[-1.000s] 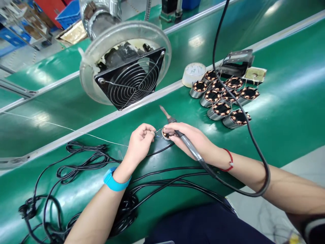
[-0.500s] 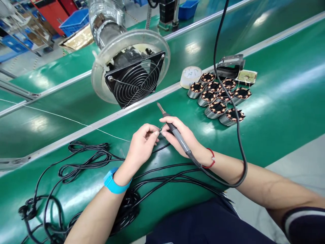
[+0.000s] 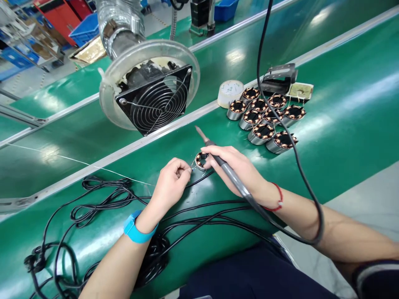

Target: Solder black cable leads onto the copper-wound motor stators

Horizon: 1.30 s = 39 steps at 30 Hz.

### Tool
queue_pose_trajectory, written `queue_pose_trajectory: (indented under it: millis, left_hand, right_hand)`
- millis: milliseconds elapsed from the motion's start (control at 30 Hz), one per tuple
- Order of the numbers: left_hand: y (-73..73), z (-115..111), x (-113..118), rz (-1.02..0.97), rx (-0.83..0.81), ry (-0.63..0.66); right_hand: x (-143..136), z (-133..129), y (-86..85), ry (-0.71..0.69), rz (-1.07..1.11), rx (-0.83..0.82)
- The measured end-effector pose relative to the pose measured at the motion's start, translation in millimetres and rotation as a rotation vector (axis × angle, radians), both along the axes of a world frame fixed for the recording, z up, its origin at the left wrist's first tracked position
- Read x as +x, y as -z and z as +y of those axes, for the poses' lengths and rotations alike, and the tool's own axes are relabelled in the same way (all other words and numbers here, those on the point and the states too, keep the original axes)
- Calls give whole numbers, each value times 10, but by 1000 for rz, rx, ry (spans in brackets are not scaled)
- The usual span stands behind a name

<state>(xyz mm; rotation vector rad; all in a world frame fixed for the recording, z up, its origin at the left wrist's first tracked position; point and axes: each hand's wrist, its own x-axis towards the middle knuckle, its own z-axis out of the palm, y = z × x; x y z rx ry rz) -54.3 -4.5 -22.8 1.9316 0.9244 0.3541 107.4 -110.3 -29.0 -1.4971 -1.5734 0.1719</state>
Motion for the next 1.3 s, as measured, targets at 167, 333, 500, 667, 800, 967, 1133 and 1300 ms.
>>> queue_pose_trajectory:
  millis: [167, 333, 500, 667, 800, 967, 1133, 1300]
  left_hand:
    - [45, -24, 27, 14, -106, -40]
    - [21, -51, 67, -8, -217, -124]
    - [0, -66, 88, -23, -258, -158]
    - [5, -55, 98, -35, -251, -155]
    - [0, -43, 102, -20, -257, -161]
    - [0, -34, 100, -29, -261, -170]
    - [5, -32, 101, -28, -266, -176]
    - [-11, -34, 111, -25, -275, -179]
  right_hand:
    - [86, -273, 19, -44, -14, 63]
    - [47, -374, 197, -14, 97, 172]
    - [25, -397, 203, 1, 95, 109]
    - [30, -392, 182, -15, 106, 76]
    - [23, -376, 201, -29, 115, 83]
    - [21, -377, 216, -21, 121, 79]
    - [20, -385, 216, -39, 109, 81]
    - [32, -349, 231, -25, 120, 121]
